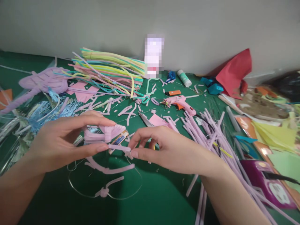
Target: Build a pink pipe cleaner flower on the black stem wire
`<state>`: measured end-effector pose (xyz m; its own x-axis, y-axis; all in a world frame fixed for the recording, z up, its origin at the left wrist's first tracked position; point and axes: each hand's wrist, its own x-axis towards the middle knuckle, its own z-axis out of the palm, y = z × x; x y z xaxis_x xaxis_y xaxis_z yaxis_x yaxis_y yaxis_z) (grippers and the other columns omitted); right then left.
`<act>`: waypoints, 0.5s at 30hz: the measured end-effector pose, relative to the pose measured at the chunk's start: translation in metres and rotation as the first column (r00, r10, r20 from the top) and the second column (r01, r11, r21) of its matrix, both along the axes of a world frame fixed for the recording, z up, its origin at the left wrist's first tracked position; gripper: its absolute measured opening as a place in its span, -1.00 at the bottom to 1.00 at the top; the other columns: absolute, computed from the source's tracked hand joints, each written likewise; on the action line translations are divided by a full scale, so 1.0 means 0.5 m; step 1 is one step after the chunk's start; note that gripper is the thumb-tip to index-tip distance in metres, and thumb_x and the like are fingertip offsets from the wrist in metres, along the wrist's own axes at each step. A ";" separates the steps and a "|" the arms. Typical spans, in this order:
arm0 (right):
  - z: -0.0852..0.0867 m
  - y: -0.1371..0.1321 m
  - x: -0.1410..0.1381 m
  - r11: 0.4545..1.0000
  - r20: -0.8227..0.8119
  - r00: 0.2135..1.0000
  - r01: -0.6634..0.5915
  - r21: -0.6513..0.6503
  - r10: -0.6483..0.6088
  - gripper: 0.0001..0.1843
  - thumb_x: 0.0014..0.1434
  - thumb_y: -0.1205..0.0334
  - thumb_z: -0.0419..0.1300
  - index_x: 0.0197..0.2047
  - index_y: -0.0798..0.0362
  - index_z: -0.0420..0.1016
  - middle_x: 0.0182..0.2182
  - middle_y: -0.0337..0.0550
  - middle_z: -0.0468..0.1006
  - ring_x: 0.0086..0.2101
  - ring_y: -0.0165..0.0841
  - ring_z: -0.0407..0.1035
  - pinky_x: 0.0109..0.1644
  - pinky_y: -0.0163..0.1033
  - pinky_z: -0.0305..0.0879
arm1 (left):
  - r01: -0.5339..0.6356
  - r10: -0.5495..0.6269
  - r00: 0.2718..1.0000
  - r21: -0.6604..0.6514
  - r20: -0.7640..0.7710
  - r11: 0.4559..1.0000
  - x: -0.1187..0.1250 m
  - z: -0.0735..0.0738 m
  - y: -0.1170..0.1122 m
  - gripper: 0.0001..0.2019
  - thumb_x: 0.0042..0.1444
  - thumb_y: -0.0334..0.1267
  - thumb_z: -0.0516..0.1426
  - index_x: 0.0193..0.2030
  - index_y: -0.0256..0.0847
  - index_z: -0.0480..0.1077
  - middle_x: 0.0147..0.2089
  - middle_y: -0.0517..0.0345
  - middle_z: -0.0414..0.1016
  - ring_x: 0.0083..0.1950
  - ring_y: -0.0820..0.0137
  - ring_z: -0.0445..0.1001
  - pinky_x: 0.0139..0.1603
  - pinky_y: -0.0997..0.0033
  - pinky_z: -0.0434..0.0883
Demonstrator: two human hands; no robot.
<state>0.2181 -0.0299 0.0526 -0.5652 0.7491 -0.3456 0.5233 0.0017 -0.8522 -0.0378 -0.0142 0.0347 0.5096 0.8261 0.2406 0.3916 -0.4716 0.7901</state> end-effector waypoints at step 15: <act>0.016 -0.003 0.002 0.905 0.024 1.000 -0.006 0.426 -0.004 -0.94 0.18 0.31 0.24 -0.26 -0.04 0.52 -0.35 -0.36 0.58 -0.36 -0.53 0.42 -0.24 -0.41 0.30 | -0.029 0.025 0.998 0.069 0.051 0.997 0.005 -0.002 -0.004 -0.78 0.14 -0.26 0.28 -0.06 0.03 0.56 -0.13 0.27 0.58 -0.12 0.40 0.50 -0.17 0.50 0.41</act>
<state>0.2190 -0.0315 0.0605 -0.5618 0.8273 -0.0072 0.5429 0.3621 -0.7577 -0.0355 -0.0163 0.0338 0.4733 0.8197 0.3226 0.3658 -0.5160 0.7746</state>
